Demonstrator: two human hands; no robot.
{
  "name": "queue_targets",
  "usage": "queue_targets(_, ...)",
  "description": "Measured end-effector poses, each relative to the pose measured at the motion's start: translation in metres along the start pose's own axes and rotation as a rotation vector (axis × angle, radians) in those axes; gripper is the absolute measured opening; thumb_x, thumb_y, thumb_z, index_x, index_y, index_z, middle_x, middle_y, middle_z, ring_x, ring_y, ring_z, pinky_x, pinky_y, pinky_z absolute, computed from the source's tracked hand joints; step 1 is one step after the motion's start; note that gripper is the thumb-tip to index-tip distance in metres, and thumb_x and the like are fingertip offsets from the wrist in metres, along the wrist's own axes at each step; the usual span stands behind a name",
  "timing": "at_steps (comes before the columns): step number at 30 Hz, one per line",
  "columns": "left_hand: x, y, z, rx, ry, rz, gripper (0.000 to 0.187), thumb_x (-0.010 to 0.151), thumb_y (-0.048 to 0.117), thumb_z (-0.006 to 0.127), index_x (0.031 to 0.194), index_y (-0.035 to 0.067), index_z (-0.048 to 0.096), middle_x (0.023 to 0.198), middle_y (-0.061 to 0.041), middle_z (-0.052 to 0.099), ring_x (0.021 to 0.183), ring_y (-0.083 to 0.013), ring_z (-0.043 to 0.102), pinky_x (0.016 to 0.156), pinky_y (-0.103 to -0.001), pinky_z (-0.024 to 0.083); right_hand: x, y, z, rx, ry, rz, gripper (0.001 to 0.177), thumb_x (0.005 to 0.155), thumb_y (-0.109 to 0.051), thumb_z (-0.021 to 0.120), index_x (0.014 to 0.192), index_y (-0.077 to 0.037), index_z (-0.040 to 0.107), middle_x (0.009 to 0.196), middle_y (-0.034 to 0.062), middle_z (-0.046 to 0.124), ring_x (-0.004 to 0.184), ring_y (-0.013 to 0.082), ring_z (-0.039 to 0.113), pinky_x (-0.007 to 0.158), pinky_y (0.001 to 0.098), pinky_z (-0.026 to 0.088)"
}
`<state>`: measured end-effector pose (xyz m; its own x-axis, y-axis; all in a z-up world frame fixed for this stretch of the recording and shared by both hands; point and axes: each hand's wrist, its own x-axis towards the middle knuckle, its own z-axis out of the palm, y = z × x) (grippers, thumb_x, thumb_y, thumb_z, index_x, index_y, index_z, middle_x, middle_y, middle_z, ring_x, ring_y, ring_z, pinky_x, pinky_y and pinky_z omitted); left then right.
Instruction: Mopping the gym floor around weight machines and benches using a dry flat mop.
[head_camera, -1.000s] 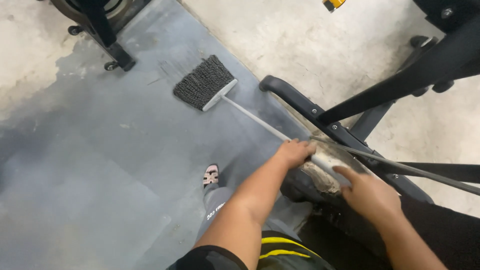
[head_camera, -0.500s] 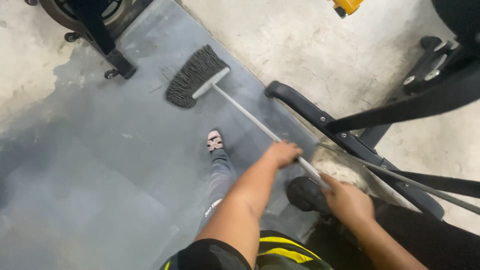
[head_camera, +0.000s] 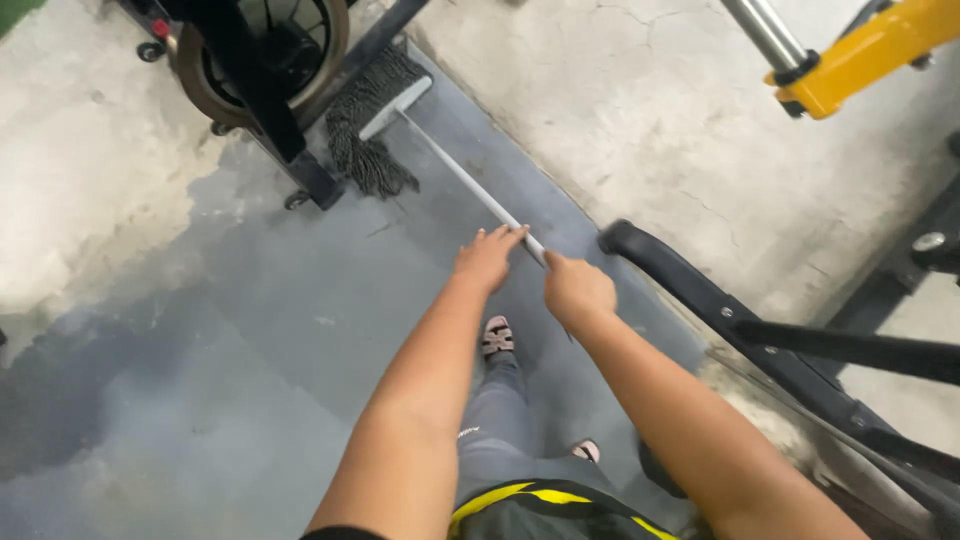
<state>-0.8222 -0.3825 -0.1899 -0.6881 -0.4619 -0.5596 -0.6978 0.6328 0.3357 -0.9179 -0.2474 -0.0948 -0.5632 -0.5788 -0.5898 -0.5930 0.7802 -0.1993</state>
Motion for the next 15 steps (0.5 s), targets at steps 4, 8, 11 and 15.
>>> queue_targets(4,0.000,-0.031,-0.041,-0.085,-0.009,-0.043,0.078,0.096,0.010,0.059,0.158,0.046,0.027,0.169,0.004,0.027,0.153,-0.0381,0.029,0.115,-0.058,0.040,0.062,-0.055,0.004,0.031,0.022,-0.040,0.047,0.099,-0.017,0.049,0.142,-0.034,0.059,0.115,0.0154,0.074,0.106,0.0357,0.072,0.087,0.0500,0.058)
queue_targets(8,0.008,-0.044,-0.054,-0.112,-0.004,-0.047,0.087,0.093,0.012,0.066,0.159,0.046,0.020,0.170,0.004,0.021,0.154,-0.0383,0.024,0.115,-0.058,0.038,0.098,-0.081,-0.001,0.055,0.041,-0.102,0.047,0.097,-0.017,0.051,0.142,-0.030,0.059,0.115,0.0175,0.073,0.107,0.0374,0.072,0.088,0.0500,0.058)
queue_targets(11,0.015,-0.044,-0.043,-0.122,0.005,-0.024,0.089,0.092,0.014,0.067,0.159,0.046,0.019,0.170,0.003,0.020,0.154,-0.0393,0.023,0.116,-0.057,0.038,0.110,-0.070,0.002,0.004,0.044,-0.112,0.042,0.100,-0.017,0.050,0.140,-0.028,0.061,0.116,0.0183,0.074,0.107,0.0380,0.072,0.089,0.0504,0.058)
queue_targets(15,0.017,-0.016,-0.036,-0.079,-0.015,0.042,0.097,0.087,0.013,0.070,0.160,0.045,0.015,0.172,0.001,0.014,0.154,-0.0404,0.022,0.118,-0.053,0.038,0.092,-0.038,-0.014,-0.059,0.038,-0.136,0.043,0.097,-0.017,0.054,0.138,-0.027,0.060,0.116,0.0188,0.074,0.108,0.0384,0.071,0.089,0.0514,0.057)
